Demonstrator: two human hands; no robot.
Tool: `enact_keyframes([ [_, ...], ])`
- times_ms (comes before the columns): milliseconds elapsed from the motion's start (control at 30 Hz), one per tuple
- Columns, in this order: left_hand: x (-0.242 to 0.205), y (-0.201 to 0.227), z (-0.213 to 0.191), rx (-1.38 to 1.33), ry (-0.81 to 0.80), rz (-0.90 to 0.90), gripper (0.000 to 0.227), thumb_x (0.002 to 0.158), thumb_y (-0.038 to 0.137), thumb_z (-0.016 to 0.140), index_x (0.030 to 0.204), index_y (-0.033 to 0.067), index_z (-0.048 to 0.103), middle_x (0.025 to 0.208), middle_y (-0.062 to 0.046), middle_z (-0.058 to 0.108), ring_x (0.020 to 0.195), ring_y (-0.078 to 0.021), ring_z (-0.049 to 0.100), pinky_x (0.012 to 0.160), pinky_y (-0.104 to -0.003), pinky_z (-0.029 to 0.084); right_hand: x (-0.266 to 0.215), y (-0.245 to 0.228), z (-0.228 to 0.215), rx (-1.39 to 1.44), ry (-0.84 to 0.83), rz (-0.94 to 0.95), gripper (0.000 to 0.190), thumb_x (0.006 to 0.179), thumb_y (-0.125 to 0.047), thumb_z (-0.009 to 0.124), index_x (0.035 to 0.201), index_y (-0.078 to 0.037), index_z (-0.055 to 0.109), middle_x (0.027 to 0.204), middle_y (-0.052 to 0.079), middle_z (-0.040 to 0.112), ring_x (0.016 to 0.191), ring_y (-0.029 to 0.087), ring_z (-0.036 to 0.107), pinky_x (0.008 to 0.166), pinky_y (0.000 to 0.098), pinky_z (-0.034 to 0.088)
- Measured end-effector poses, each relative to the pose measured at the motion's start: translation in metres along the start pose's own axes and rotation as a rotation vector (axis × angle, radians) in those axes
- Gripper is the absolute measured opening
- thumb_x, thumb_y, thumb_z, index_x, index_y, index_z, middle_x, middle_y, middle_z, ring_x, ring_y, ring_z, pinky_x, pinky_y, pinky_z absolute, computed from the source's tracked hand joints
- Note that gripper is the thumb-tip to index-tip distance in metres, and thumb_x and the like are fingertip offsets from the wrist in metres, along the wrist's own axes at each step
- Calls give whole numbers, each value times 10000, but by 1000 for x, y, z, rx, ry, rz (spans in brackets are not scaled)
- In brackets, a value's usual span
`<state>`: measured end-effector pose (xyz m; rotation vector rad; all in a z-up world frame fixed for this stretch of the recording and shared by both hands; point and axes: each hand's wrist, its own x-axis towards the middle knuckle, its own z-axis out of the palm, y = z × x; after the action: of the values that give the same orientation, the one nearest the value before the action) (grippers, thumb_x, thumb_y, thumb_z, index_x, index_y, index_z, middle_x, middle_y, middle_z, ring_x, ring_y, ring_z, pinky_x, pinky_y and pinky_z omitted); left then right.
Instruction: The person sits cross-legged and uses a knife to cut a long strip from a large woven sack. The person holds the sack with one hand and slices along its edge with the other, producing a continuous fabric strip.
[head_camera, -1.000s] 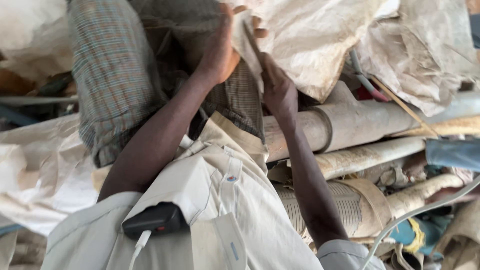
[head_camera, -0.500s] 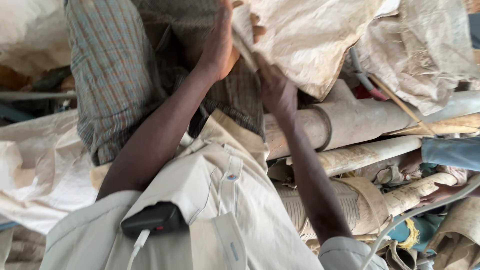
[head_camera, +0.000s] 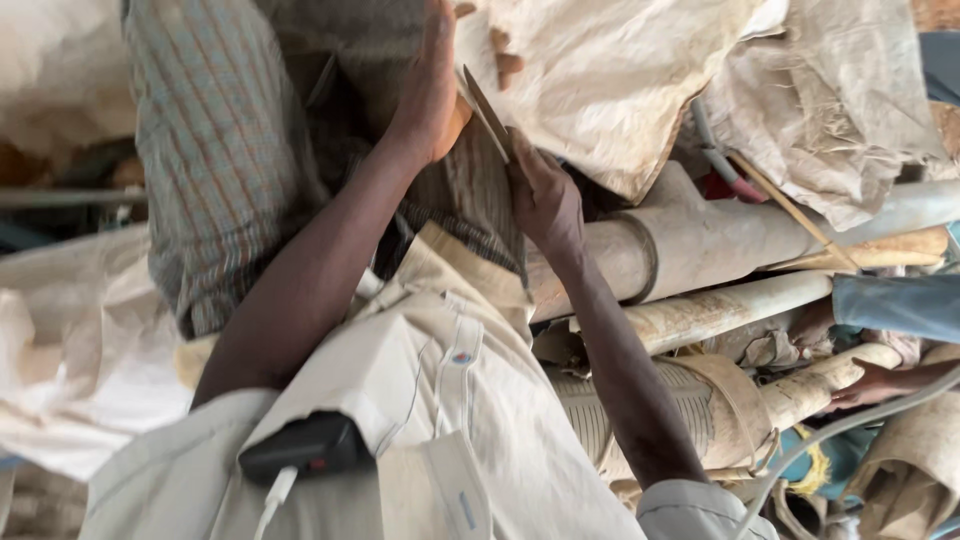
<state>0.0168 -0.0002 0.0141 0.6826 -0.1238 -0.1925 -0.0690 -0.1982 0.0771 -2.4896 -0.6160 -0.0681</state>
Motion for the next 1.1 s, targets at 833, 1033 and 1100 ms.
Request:
enact_keyframes([
  [833,-8,-16,-16,130,65,-143,800,1071,663,438,1651,121,332,1182,-155,574,1054,-236,561,962,-521,587,-15,-3,-5,67,-89,390,422,1069,-70,604,1485,-119,556,1239,200,729,1057,319,757,837,400,613],
  [1033,-20,-21,-16,315,-20,176,549,1160,467,378,1568,104,322,1488,-169,483,1401,-284,561,1098,-505,565,-21,-28,-4,187,-41,217,453,1065,-17,556,1514,-64,522,1377,235,671,1235,336,706,988,396,584],
  [1100,-19,-31,-25,750,-15,272,486,1218,290,350,1643,171,148,1671,-198,242,1560,-334,339,1064,-492,587,-18,-28,-5,153,-7,233,432,1061,-28,597,1489,-52,542,1359,239,674,1185,324,715,949,388,591],
])
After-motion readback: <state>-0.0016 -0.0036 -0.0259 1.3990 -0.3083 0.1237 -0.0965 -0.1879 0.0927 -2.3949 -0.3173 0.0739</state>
